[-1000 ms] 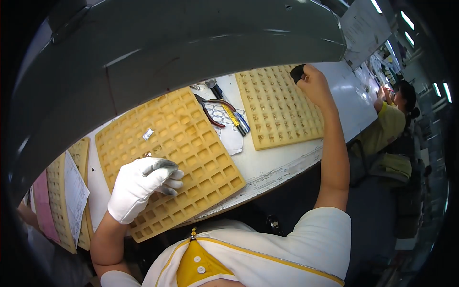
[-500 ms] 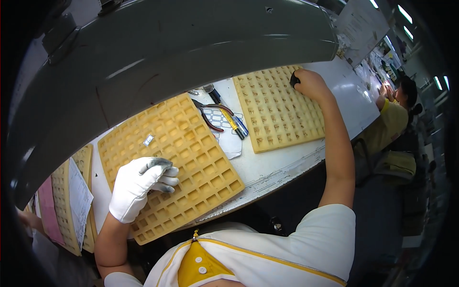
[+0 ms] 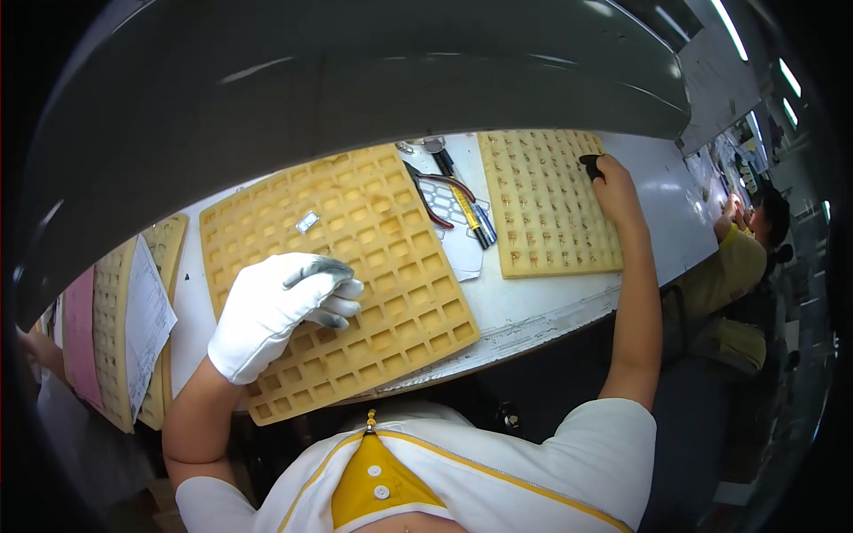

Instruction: The recorder is assembling small jewelry components, inspecting them, and placing them into a sorting tray at a workshop bench.

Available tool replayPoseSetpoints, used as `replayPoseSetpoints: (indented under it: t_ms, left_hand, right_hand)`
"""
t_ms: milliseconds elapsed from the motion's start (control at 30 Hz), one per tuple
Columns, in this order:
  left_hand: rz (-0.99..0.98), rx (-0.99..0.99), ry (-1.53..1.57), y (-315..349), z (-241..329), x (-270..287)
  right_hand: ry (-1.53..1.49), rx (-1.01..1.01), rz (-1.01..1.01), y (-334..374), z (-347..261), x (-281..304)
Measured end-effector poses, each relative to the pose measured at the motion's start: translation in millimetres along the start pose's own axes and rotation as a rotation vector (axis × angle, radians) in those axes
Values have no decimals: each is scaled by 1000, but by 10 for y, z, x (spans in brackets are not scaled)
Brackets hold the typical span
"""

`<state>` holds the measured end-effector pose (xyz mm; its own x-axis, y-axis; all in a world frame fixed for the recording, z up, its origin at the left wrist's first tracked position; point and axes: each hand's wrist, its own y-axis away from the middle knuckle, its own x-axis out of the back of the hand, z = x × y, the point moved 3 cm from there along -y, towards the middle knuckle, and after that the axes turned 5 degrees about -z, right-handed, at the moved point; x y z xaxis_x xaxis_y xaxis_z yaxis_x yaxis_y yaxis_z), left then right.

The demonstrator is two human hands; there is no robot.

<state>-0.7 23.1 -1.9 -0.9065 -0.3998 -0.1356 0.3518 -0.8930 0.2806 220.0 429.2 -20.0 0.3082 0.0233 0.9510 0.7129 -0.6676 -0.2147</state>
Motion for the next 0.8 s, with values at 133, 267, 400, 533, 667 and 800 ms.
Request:
replayPoseSetpoints:
  t_ms: [133,267,400,533,667,800]
  left_hand:
    - [34,17,-16,-25,110,7]
    - [-7,-136,31,-70,121,165]
    - [48,-281,85,-112,142,314]
    - [119,-382,106,-179,84,468]
    - [116,-395,266,-209,14,618]
    - [97,-403,263,-258,15,601]
  right_hand:
    - [167,71,0,71,-199,-28]
    - [322,26,-40,41,-276,40]
    - [431,69,72,85,-629,129]
    - [47,406,165,332,-1714,50]
    - [-387,795,-97,707,-2760,-179]
    - [-298,1007,-193,930,-3110,-342]
